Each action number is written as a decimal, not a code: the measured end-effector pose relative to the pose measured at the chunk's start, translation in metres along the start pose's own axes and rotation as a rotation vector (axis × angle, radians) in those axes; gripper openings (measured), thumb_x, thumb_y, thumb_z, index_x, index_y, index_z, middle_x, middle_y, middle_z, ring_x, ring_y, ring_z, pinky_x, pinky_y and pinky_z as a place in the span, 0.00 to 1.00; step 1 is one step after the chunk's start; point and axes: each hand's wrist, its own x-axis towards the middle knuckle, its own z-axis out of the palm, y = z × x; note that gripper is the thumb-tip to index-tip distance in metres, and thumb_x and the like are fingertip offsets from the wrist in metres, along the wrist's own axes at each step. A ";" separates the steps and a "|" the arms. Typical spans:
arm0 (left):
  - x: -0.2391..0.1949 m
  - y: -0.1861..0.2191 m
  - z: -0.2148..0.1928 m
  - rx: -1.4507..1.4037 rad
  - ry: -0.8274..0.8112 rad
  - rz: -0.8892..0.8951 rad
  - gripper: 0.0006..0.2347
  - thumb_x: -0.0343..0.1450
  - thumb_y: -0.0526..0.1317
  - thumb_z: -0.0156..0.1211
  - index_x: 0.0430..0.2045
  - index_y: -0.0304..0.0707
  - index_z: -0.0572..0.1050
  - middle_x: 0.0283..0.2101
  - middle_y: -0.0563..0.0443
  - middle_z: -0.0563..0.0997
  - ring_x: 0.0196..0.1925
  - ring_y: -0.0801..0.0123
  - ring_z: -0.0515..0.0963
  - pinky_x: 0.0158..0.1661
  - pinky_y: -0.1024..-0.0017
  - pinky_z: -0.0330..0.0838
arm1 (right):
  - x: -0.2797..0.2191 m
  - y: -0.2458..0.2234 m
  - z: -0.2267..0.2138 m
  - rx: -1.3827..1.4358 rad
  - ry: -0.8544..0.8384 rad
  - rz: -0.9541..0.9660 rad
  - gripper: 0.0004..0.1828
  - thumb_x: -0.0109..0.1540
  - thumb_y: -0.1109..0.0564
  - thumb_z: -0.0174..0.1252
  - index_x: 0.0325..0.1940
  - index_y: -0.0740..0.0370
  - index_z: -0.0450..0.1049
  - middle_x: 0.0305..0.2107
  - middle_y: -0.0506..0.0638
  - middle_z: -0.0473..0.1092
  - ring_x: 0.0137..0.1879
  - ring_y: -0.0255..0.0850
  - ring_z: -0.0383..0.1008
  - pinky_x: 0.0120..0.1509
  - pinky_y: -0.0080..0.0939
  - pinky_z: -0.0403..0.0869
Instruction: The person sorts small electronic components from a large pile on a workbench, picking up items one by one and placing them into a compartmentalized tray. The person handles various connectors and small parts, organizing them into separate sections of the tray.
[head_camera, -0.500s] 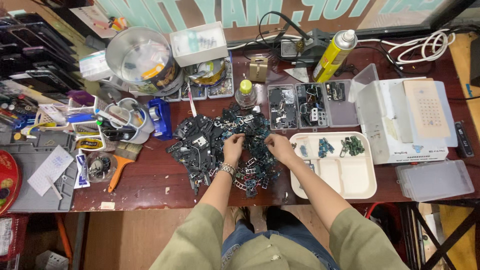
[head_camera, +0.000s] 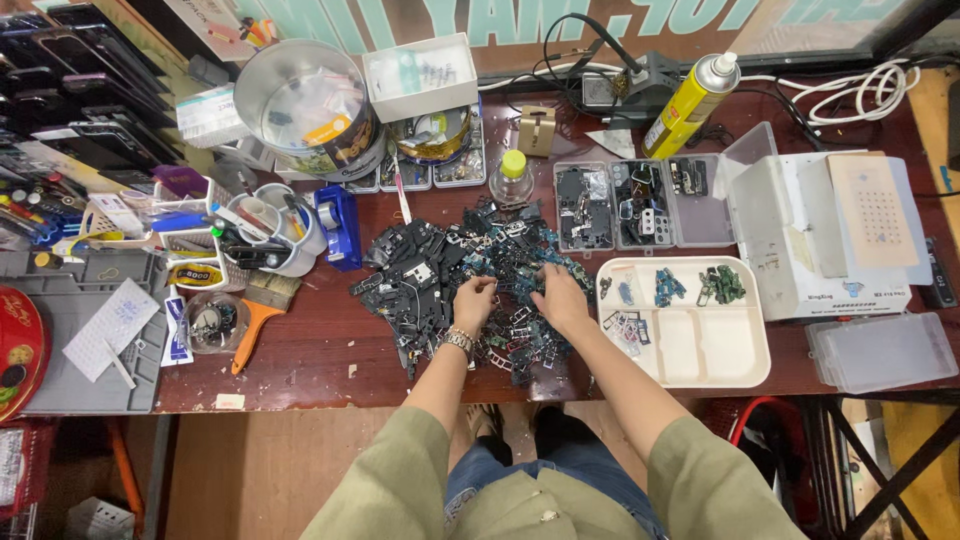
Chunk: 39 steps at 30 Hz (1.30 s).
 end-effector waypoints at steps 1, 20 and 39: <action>0.000 -0.001 0.000 0.012 -0.002 0.004 0.09 0.73 0.36 0.59 0.44 0.34 0.81 0.35 0.53 0.83 0.32 0.75 0.81 0.33 0.74 0.78 | -0.001 -0.002 -0.003 -0.020 0.007 0.022 0.24 0.54 0.56 0.70 0.50 0.61 0.68 0.48 0.58 0.70 0.55 0.58 0.72 0.57 0.55 0.72; -0.035 0.055 0.053 0.910 0.131 0.194 0.21 0.57 0.45 0.78 0.35 0.33 0.75 0.40 0.36 0.82 0.46 0.44 0.82 0.46 0.51 0.76 | 0.022 0.027 -0.002 -0.046 0.076 -0.188 0.13 0.57 0.61 0.62 0.46 0.57 0.77 0.44 0.57 0.73 0.55 0.56 0.71 0.59 0.54 0.72; -0.032 0.061 0.045 0.891 0.090 0.066 0.13 0.59 0.45 0.76 0.27 0.37 0.82 0.42 0.38 0.83 0.47 0.48 0.83 0.48 0.56 0.77 | 0.032 0.030 0.006 0.061 0.152 -0.131 0.06 0.58 0.58 0.63 0.38 0.59 0.77 0.38 0.57 0.74 0.50 0.56 0.74 0.54 0.54 0.73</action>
